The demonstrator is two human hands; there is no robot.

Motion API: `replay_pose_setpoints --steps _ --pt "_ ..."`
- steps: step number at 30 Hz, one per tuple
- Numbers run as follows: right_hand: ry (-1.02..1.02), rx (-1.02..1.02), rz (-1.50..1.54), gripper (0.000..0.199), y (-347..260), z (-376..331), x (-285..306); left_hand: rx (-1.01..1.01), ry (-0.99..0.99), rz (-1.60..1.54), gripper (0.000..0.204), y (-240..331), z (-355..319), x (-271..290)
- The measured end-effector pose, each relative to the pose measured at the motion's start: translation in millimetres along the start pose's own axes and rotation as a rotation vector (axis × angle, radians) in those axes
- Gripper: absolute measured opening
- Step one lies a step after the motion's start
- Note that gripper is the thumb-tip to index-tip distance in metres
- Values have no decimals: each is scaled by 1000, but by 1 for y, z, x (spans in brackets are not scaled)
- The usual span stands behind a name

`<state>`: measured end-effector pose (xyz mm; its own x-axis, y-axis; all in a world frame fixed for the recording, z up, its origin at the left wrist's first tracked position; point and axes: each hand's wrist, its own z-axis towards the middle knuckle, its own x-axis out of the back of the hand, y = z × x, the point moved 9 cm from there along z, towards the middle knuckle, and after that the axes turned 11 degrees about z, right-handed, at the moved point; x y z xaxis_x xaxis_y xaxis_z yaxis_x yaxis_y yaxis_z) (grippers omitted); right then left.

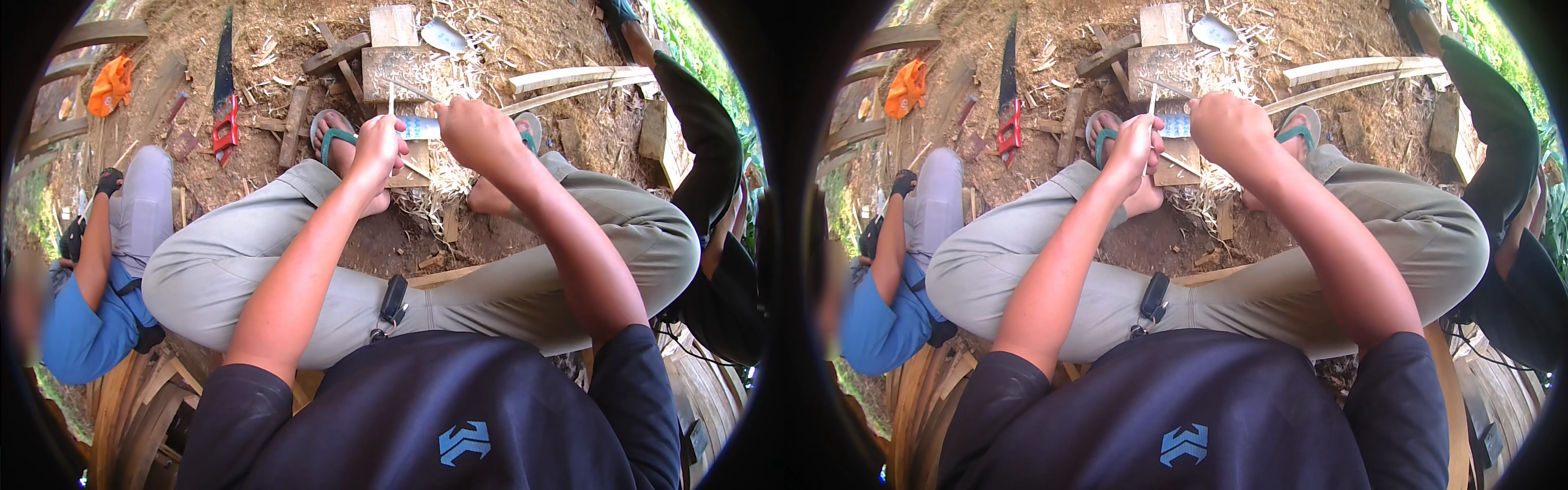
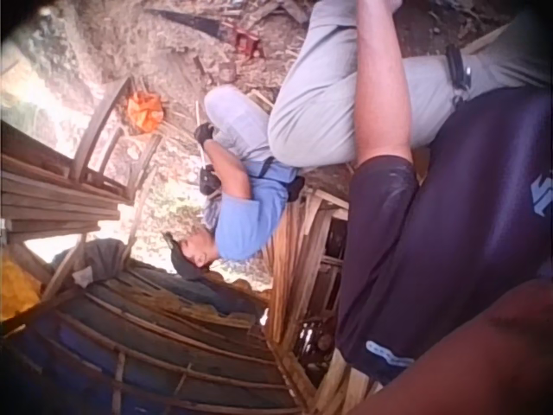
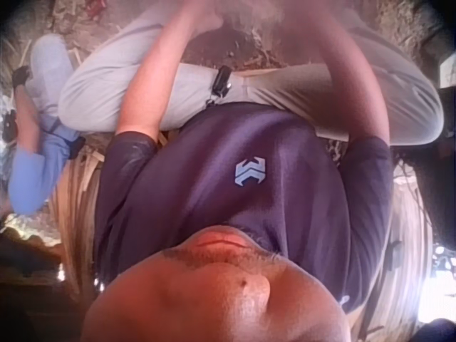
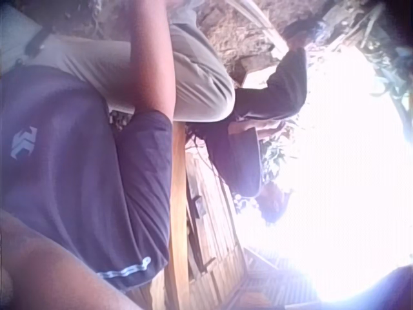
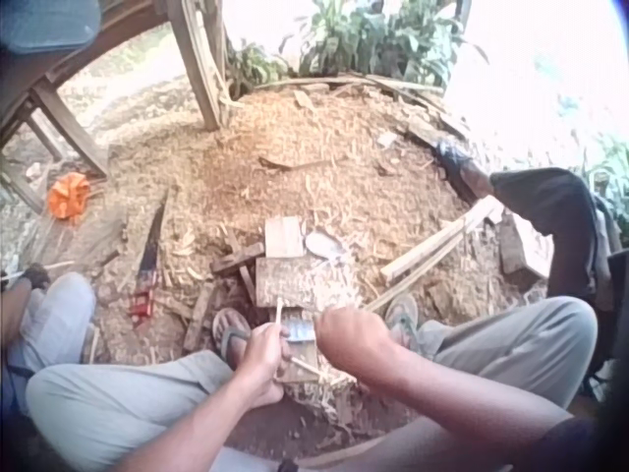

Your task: The person sits on the ground and uses a curved blade to shave thin strips from a small piece of wood. They repeatedly scrape the blade along the wood to produce fine shavings, occasionally pausing to inspect the result.

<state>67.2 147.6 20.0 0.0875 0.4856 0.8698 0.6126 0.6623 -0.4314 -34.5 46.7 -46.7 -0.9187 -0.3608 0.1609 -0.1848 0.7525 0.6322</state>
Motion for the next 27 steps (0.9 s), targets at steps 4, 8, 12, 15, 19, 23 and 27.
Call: replay_pose_setpoints --steps 4,8,12,15,19,23,27 --pt "94 88 61 36 8 21 9 -91 3 27 28 17 -1 1" --pt "10 -315 763 50 38 21 3 -170 -22 -19 32 30 -5 -1" --pt "-41 -505 1044 41 32 13 1 -205 -67 -77 34 34 -7 -6" --pt "6 -527 1130 35 31 12 3 -207 -111 -84 35 32 -5 -9" --pt "139 -567 1236 35 47 16 -3 -213 -141 -35 35 34 -6 -13" --pt "231 -572 1268 41 58 16 3 -233 -191 -26 36 36 -8 -18" --pt "172 -590 1388 45 62 19 -7 -202 -259 -7 35 37 -11 -25"
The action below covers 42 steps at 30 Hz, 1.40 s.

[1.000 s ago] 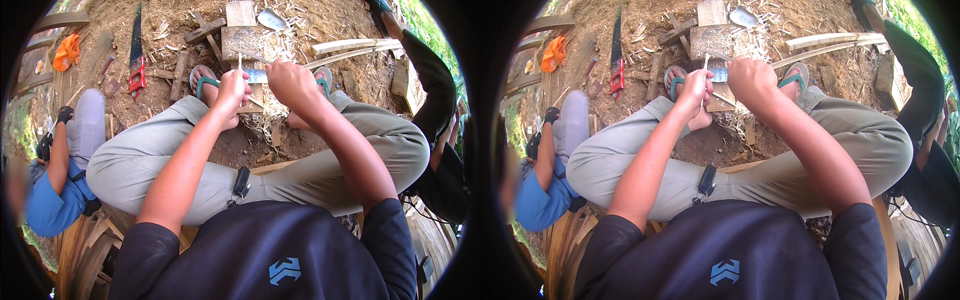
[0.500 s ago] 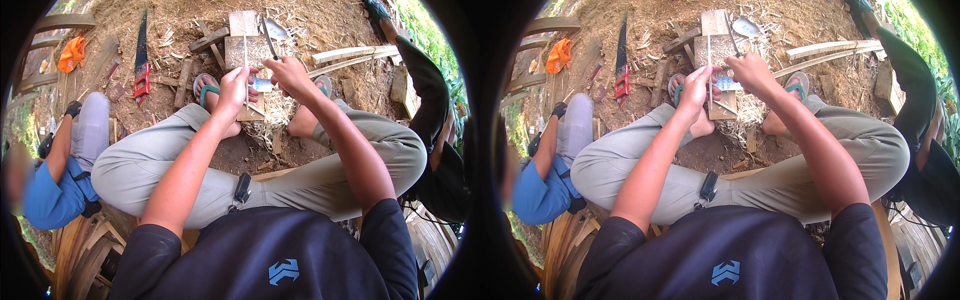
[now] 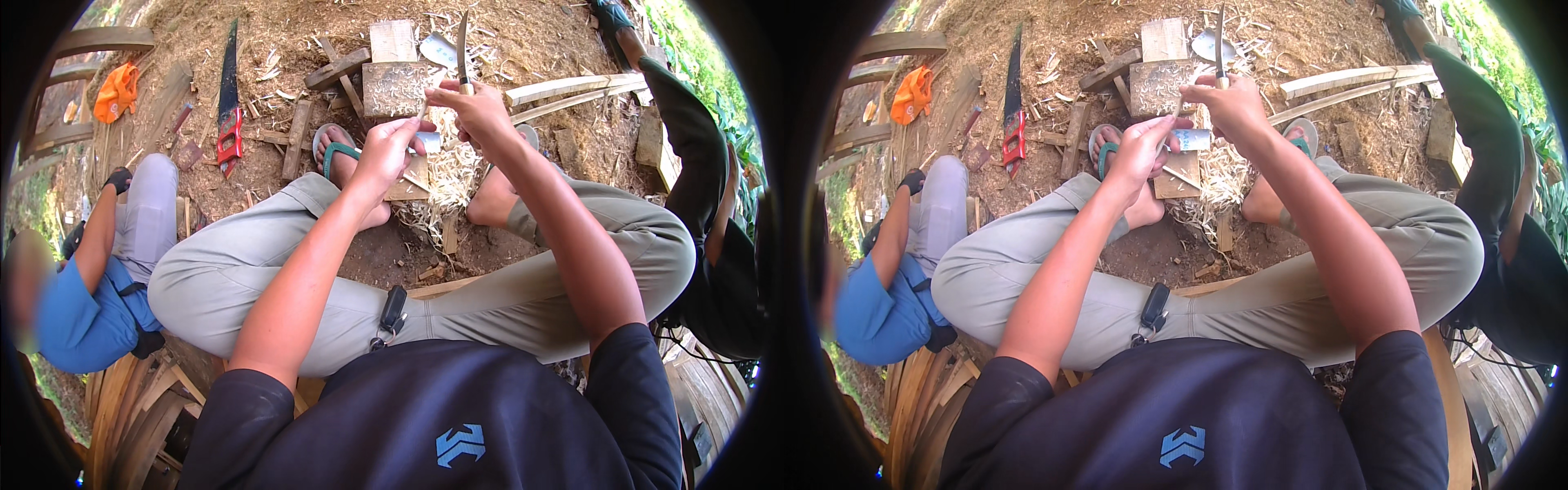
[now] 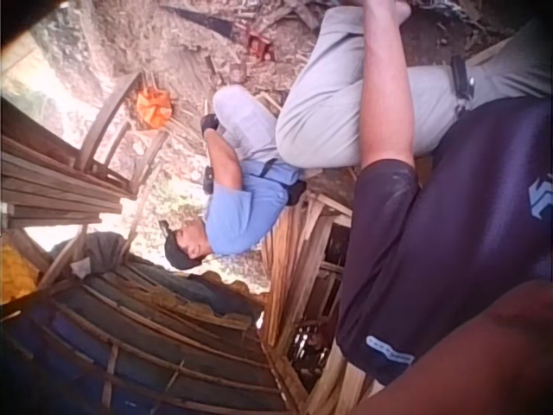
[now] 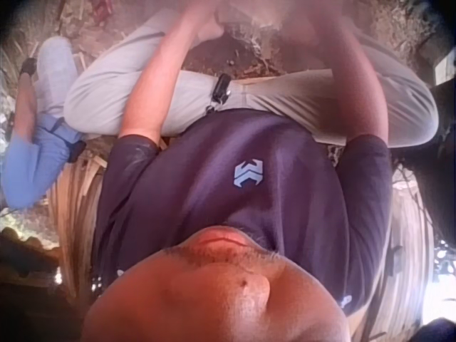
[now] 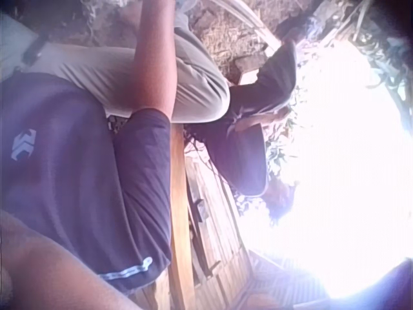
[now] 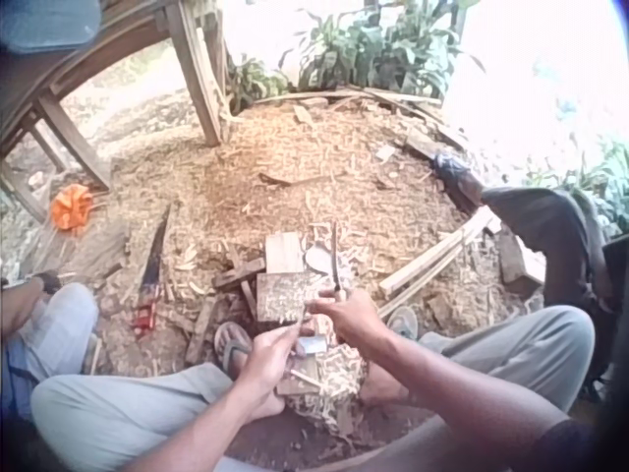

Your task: The person sits on the ground and uses a curved blade to shave thin strips from a small piece of wood. They repeatedly scrape the blade along the wood to produce fine shavings, occasionally pausing to inspect the result.

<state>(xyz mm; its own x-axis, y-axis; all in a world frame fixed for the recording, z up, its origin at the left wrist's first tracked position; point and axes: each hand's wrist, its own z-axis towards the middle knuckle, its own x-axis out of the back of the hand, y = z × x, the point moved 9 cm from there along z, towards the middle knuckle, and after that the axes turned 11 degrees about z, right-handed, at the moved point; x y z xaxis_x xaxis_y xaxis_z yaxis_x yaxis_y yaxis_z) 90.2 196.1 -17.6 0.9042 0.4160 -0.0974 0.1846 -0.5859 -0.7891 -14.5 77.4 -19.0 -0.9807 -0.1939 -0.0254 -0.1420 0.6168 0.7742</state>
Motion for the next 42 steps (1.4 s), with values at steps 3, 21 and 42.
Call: replay_pose_setpoints --steps 3,21,42 --pt "95 70 -51 45 -8 -3 3 33 -19 -10 35 0 -2 -2" --pt "126 53 -80 43 -7 4 17 -20 -35 -30 27 2 1 -4" --pt "-255 679 -1333 20 -8 -46 -53 -18 370 247 19 -31 16 43"
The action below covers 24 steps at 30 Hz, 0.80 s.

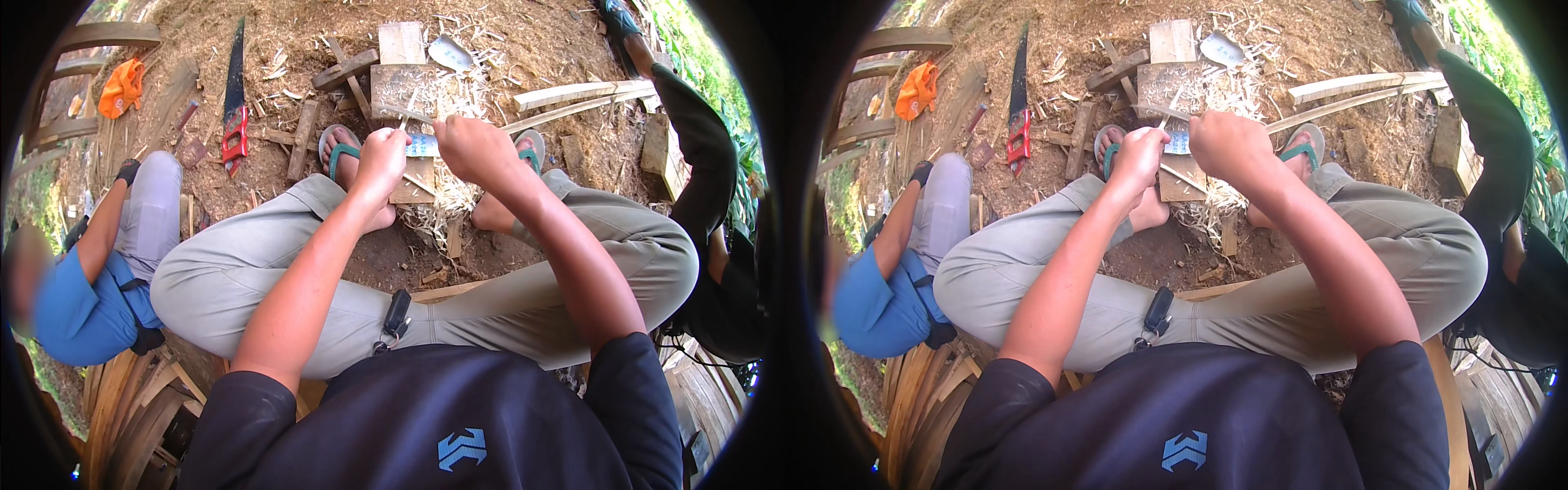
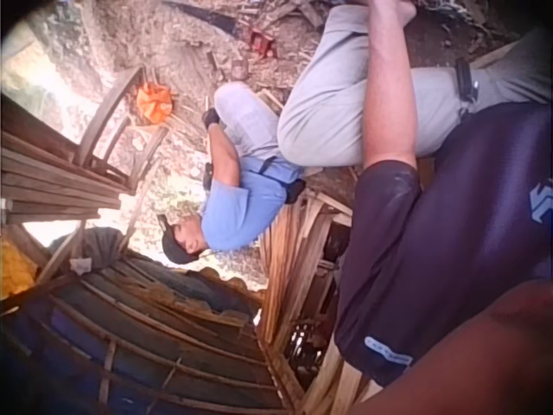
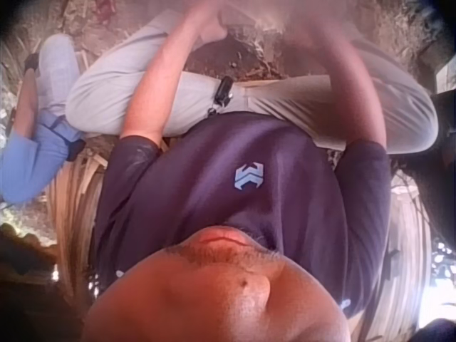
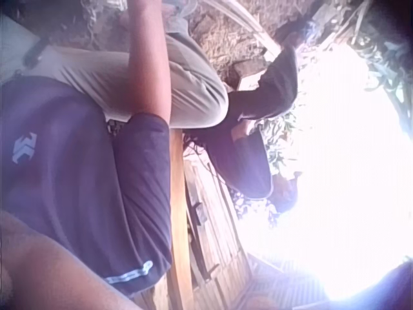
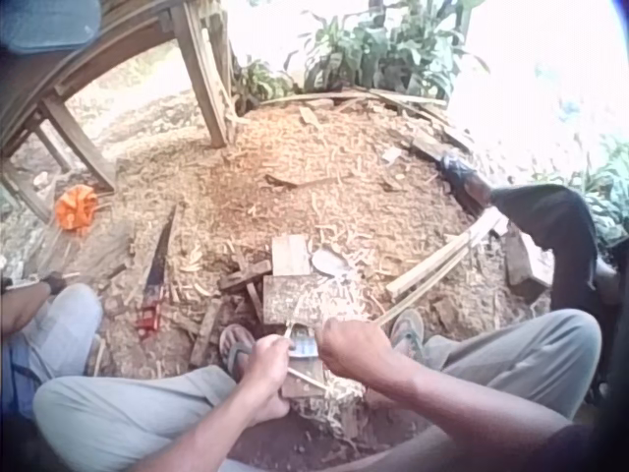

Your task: The person sits on the ground and uses a curved blade to shave thin strips from a small piece of wood. They repeatedly scrape the blade along the wood to produce fine shavings, occasionally pausing to inspect the result.

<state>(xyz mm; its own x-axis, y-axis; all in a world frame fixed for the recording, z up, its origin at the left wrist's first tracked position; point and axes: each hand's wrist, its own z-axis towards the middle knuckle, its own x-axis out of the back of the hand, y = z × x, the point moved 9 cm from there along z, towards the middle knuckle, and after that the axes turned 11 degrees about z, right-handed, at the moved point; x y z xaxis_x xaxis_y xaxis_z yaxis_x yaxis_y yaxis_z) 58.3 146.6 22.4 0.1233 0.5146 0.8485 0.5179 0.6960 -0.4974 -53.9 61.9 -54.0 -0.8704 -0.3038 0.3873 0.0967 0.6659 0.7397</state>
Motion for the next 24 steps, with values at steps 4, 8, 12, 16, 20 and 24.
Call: replay_pose_setpoints --steps 4,8,12,16,20,24 --pt "-21 31 -55 21 -17 -13 10 3 71 24 19 4 -5 5" --pt "-98 14 -92 25 -27 -24 19 119 53 -28 17 -6 -5 6" --pt "-128 16 -158 23 -31 -29 23 213 -16 -171 16 -4 -15 -2" --pt "-183 -46 -174 19 -24 -31 19 227 -95 -310 16 5 -22 -11" --pt "-271 -79 -185 16 -22 -30 16 180 -67 -304 17 3 -15 -11" --pt "-234 -48 -191 19 -27 -32 20 251 -60 -292 17 2 -22 -9"
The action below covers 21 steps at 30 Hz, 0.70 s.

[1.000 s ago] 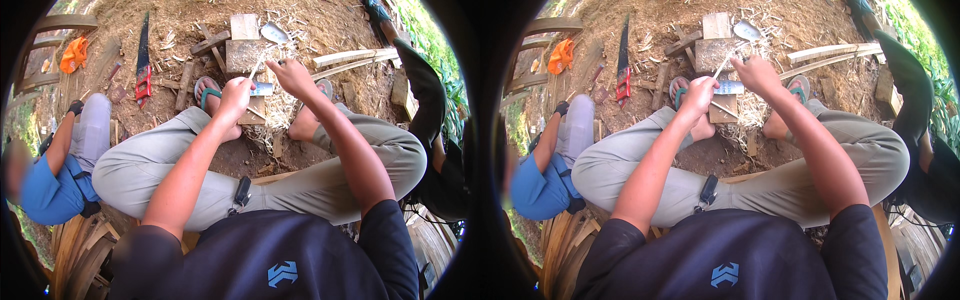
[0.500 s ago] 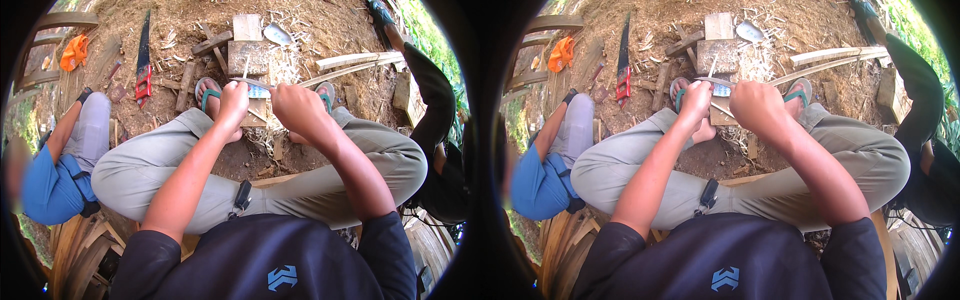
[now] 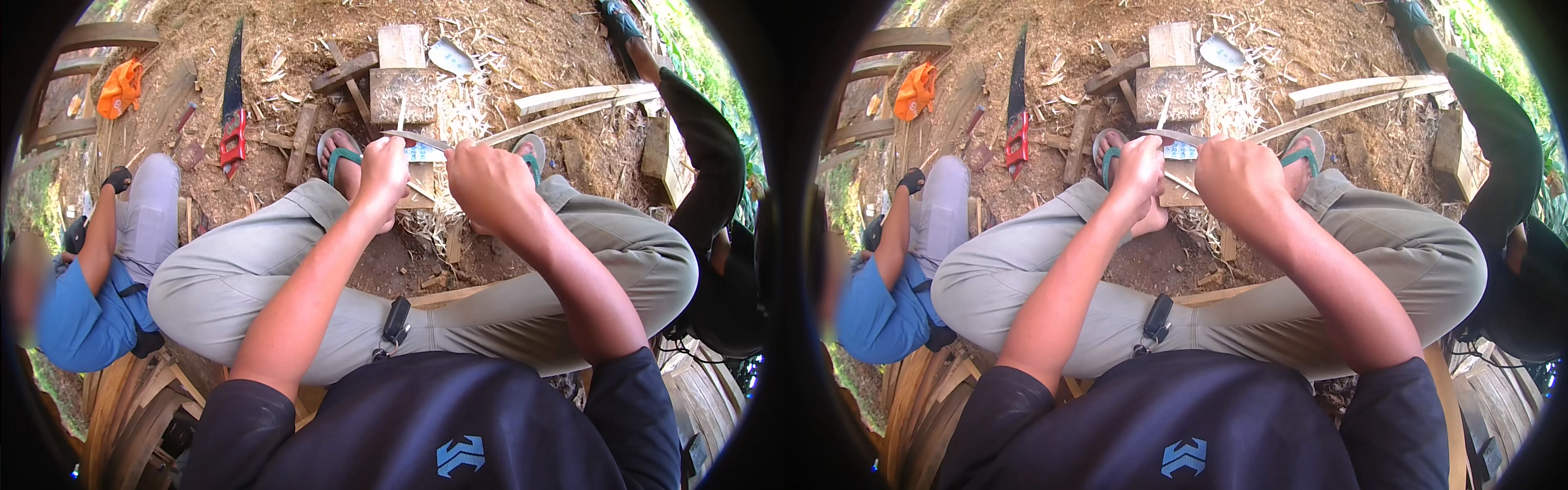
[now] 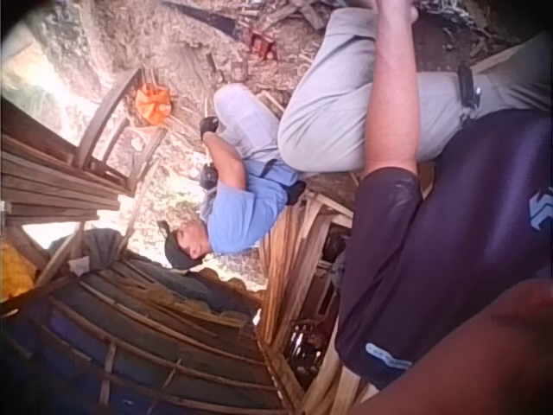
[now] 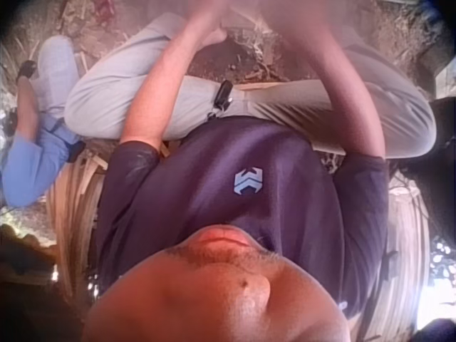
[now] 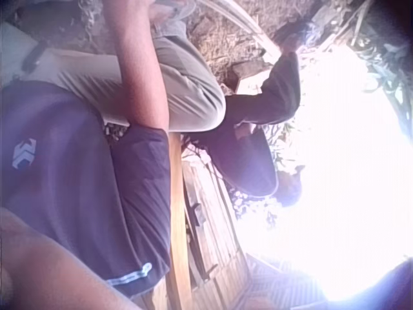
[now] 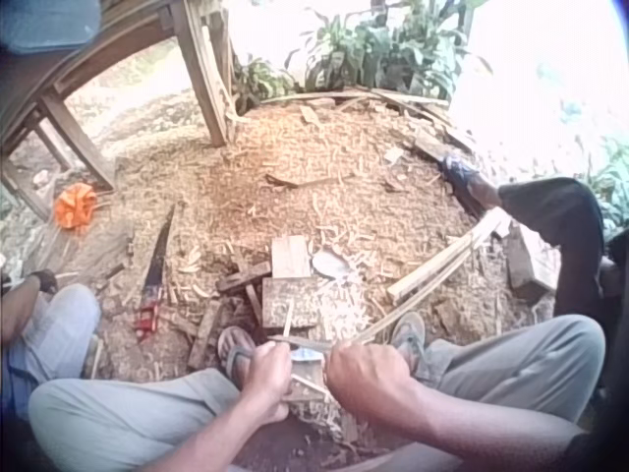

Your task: The person sits on the ground and uses a curved blade to shave thin strips from a small piece of wood. They repeatedly scrape the blade along the wood to produce fine shavings, occasionally pausing to inspect the result.

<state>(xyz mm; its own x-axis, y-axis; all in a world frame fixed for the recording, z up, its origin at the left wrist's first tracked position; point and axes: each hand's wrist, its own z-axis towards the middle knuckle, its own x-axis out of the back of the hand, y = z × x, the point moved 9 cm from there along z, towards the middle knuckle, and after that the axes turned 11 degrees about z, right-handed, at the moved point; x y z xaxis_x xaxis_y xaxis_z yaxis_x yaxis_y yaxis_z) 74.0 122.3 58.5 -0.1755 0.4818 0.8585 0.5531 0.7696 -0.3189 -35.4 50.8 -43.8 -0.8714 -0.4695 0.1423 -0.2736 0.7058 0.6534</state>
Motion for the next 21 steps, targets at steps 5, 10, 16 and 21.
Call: replay_pose_setpoints --steps 5,10,16,21 --pt "-7 -144 136 16 3 -1 -2 13 20 -29 15 -4 -3 -1" --pt "37 -150 84 16 4 -2 -6 -37 54 38 22 -5 -1 0" --pt "153 -197 103 33 6 -2 -18 -82 140 179 29 2 -5 5" --pt "163 -302 107 32 1 -2 -27 -76 168 227 29 -2 -2 9"
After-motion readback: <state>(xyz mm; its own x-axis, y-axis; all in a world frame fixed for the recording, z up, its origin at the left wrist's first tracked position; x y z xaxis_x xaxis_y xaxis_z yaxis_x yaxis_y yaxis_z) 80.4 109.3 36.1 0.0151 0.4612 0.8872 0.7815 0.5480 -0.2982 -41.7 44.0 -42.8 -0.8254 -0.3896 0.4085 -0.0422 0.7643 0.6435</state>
